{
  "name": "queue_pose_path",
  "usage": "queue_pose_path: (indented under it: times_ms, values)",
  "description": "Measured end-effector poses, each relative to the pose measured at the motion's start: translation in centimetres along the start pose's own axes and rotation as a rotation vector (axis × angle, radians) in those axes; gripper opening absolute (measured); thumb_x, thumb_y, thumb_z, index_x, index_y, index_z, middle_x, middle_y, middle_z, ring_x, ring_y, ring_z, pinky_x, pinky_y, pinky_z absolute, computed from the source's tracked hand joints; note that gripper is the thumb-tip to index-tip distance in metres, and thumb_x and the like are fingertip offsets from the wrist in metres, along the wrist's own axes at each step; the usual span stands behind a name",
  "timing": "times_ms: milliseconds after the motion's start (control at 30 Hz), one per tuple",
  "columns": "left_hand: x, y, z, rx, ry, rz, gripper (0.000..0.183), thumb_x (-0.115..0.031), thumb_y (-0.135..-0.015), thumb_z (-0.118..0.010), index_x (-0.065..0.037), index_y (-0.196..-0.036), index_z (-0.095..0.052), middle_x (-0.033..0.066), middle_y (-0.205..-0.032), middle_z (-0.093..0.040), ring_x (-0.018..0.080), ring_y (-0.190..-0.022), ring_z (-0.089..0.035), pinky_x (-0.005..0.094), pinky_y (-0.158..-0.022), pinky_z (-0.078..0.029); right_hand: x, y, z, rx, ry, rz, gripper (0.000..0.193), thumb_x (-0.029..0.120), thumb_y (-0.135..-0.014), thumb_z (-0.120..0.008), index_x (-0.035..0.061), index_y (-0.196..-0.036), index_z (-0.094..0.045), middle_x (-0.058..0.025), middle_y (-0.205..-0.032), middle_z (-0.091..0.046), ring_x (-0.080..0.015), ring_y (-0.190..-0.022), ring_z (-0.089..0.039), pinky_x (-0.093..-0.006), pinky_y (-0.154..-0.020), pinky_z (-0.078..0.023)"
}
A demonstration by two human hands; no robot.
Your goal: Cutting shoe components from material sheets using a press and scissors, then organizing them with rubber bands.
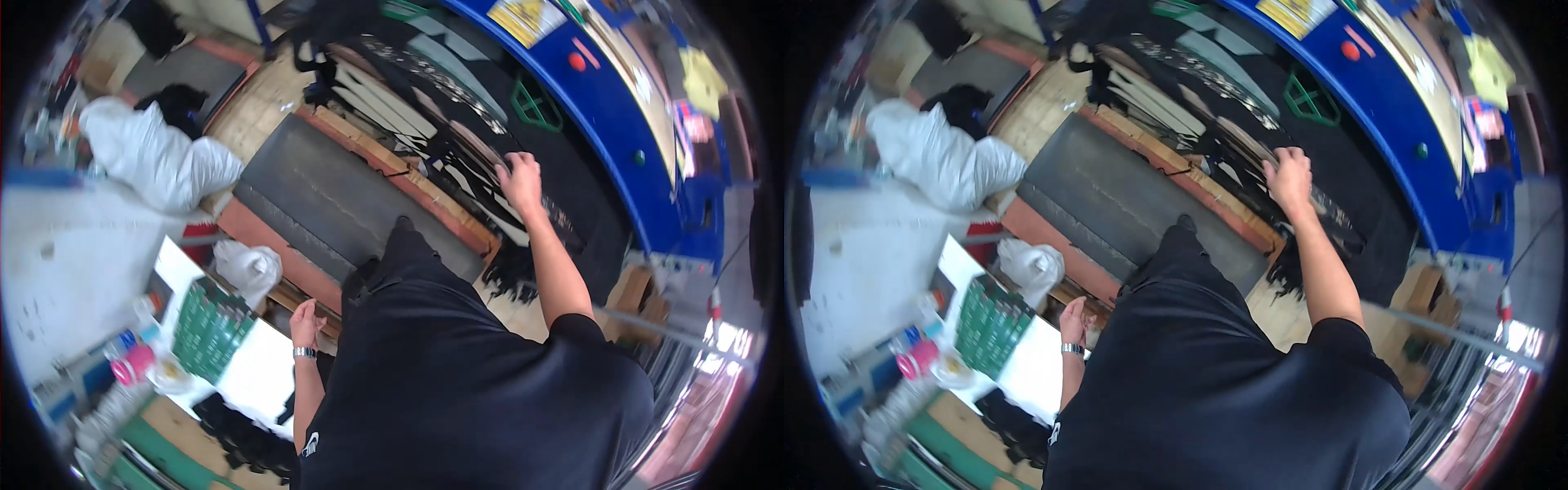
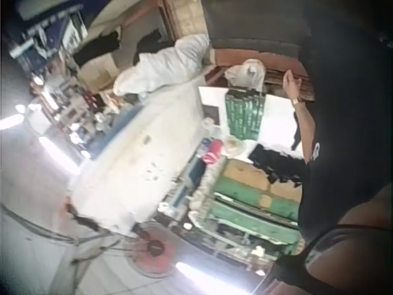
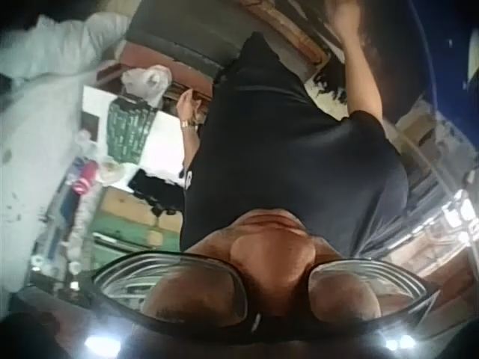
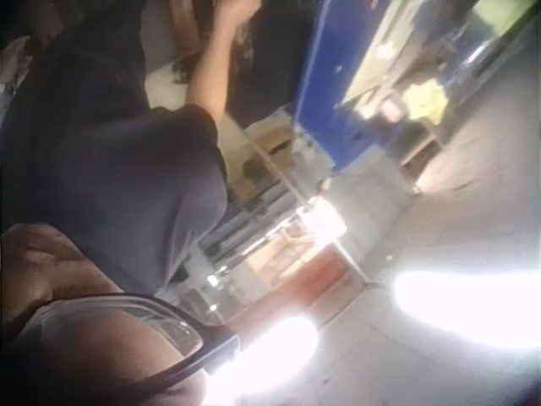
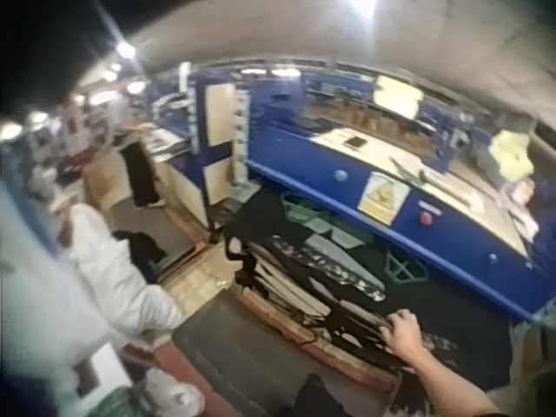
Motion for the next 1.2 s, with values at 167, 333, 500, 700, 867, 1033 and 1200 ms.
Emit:
queue_pose_path:
  times_ms: [167, 333, 500, 700, 867, 1033, 1200]
  values:
    - [-13.4, -2.1, -10.1, 0.187, -0.558, -0.334, 0.029, -0.023, -0.102, -0.065, -0.001, -0.121, -0.065, -0.0001, -0.078, -0.064, 0.0105, -0.062, -0.064, 0.0247, -0.060, -0.052, -8.3, 6.3, -1.9, 0.195, -0.036, -0.271, 0.041, 0.042, -0.090, -0.072, 0.0058, -0.108, -0.071, -0.0158, -0.105, -0.067, -0.0372, -0.102, -0.066, -0.0506, -0.089, -0.053]
    - [-21.5, -4.6, -27.7, 0.463, -0.795, -0.614, 0.029, -0.018, -0.102, -0.065, -0.001, -0.124, -0.063, 0.0005, -0.080, -0.066, 0.0080, -0.074, -0.064, 0.0237, -0.069, -0.050, -7.4, 5.0, -2.1, 0.231, -0.041, -0.295, 0.064, 0.059, -0.081, -0.074, -0.0036, -0.092, -0.071, -0.0192, -0.100, -0.066, -0.0363, -0.095, -0.068, -0.0475, -0.085, -0.056]
    - [-23.0, -0.9, -43.6, 0.639, -0.829, -0.657, 0.031, -0.018, -0.101, -0.067, -0.001, -0.127, -0.063, 0.0011, -0.087, -0.068, 0.0076, -0.080, -0.064, 0.0240, -0.070, -0.050, -7.8, 5.0, -1.2, 0.252, -0.157, -0.290, 0.056, 0.052, -0.082, -0.075, -0.0030, -0.090, -0.070, -0.0188, -0.097, -0.065, -0.0369, -0.093, -0.068, -0.0455, -0.081, -0.057]
    - [-22.2, 0.1, -52.6, 0.790, -1.130, -0.724, 0.028, -0.015, -0.098, -0.069, -0.004, -0.123, -0.066, 0.0048, -0.090, -0.071, 0.0088, -0.080, -0.065, 0.0259, -0.071, -0.053, -9.0, 2.7, -0.6, 0.437, -0.256, -0.256, 0.054, 0.050, -0.080, -0.077, -0.0034, -0.085, -0.070, -0.0211, -0.097, -0.066, -0.0372, -0.092, -0.069, -0.0445, -0.082, -0.057]
    - [-23.6, -2.4, -57.1, 0.809, -1.127, -0.658, 0.027, -0.014, -0.099, -0.067, -0.002, -0.123, -0.065, 0.0109, -0.098, -0.074, 0.0152, -0.091, -0.071, 0.0295, -0.081, -0.056, -9.9, -6.0, 0.7, 0.093, -0.474, -0.166, 0.053, 0.037, -0.077, -0.083, 0.0004, -0.111, -0.067, -0.0167, -0.113, -0.062, -0.0356, -0.102, -0.061, -0.0437, -0.089, -0.052]
    - [-26.5, -5.9, -61.2, 0.842, -1.127, -0.709, 0.025, -0.012, -0.097, -0.068, -0.002, -0.119, -0.068, 0.0129, -0.103, -0.073, 0.0206, -0.089, -0.072, 0.0313, -0.079, -0.056, -10.1, -14.9, -1.9, -0.019, -0.207, -0.178, 0.072, 0.033, -0.074, -0.085, 0.0058, -0.134, -0.057, -0.0132, -0.122, -0.059, -0.0324, -0.111, -0.057, -0.0465, -0.098, -0.043]
    - [-31.3, -9.0, -67.2, 0.949, -1.148, -1.023, 0.019, -0.008, -0.094, -0.068, -0.004, -0.113, -0.070, 0.0140, -0.105, -0.069, 0.0262, -0.090, -0.069, 0.0326, -0.075, -0.054, -12.2, -15.9, -2.8, 0.202, -0.214, -0.184, 0.072, 0.029, -0.073, -0.085, 0.0095, -0.136, -0.057, -0.0102, -0.109, -0.061, -0.0294, -0.110, -0.058, -0.0461, -0.098, -0.040]
Point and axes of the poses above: each hand's wrist, its own y-axis away from the middle knuckle, its own z-axis out of the back of the hand, x = y × z, the point moved 4 cm from there along -y, towards the middle knuckle
